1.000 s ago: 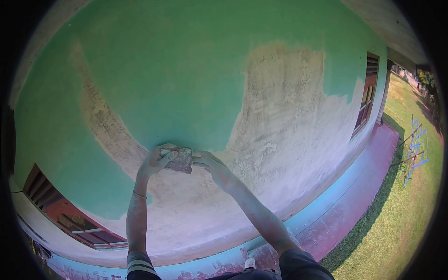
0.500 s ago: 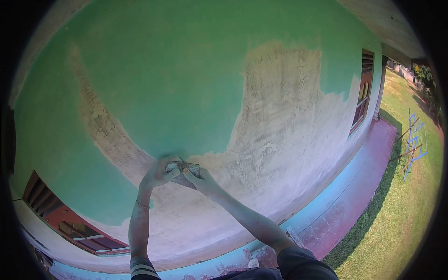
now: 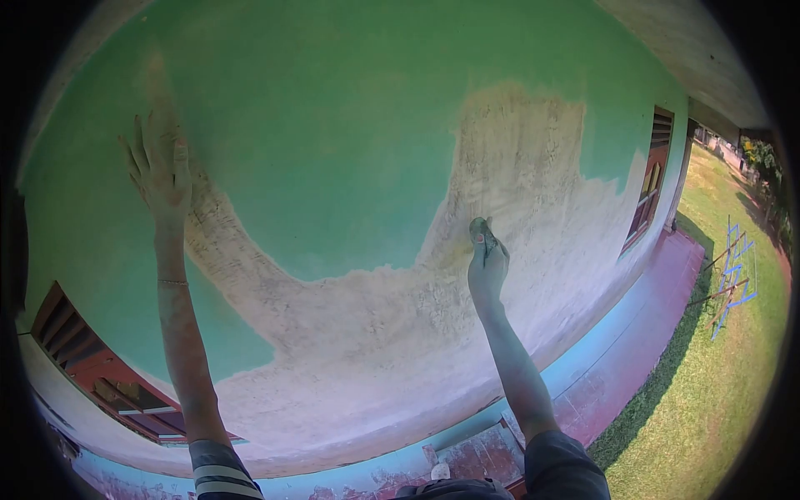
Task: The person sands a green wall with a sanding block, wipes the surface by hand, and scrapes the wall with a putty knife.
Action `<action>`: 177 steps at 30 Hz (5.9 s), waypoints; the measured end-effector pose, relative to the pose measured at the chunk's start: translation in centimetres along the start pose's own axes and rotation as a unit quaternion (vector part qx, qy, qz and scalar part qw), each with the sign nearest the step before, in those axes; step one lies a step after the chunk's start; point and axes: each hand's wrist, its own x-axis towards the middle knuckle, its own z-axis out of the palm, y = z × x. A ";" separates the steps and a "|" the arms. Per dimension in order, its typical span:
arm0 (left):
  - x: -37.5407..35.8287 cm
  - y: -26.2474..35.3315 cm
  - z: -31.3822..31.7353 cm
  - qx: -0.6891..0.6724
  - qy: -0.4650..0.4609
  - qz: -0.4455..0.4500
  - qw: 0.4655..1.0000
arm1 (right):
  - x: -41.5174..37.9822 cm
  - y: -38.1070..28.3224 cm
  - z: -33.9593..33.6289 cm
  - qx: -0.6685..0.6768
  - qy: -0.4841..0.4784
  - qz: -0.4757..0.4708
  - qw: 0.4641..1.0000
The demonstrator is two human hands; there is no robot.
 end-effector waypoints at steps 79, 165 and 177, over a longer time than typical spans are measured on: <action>-3.1 0.8 3.1 0.071 -0.059 0.045 0.995 | -13.7 -0.7 15.6 -0.075 -0.090 0.007 0.993; -9.4 6.1 4.3 0.142 -0.056 -0.145 0.978 | -61.2 40.7 -39.1 -0.642 -0.324 0.516 0.465; -41.9 29.2 -1.4 -0.272 -0.509 0.140 0.805 | -64.0 35.3 -40.8 -0.055 0.377 0.636 0.671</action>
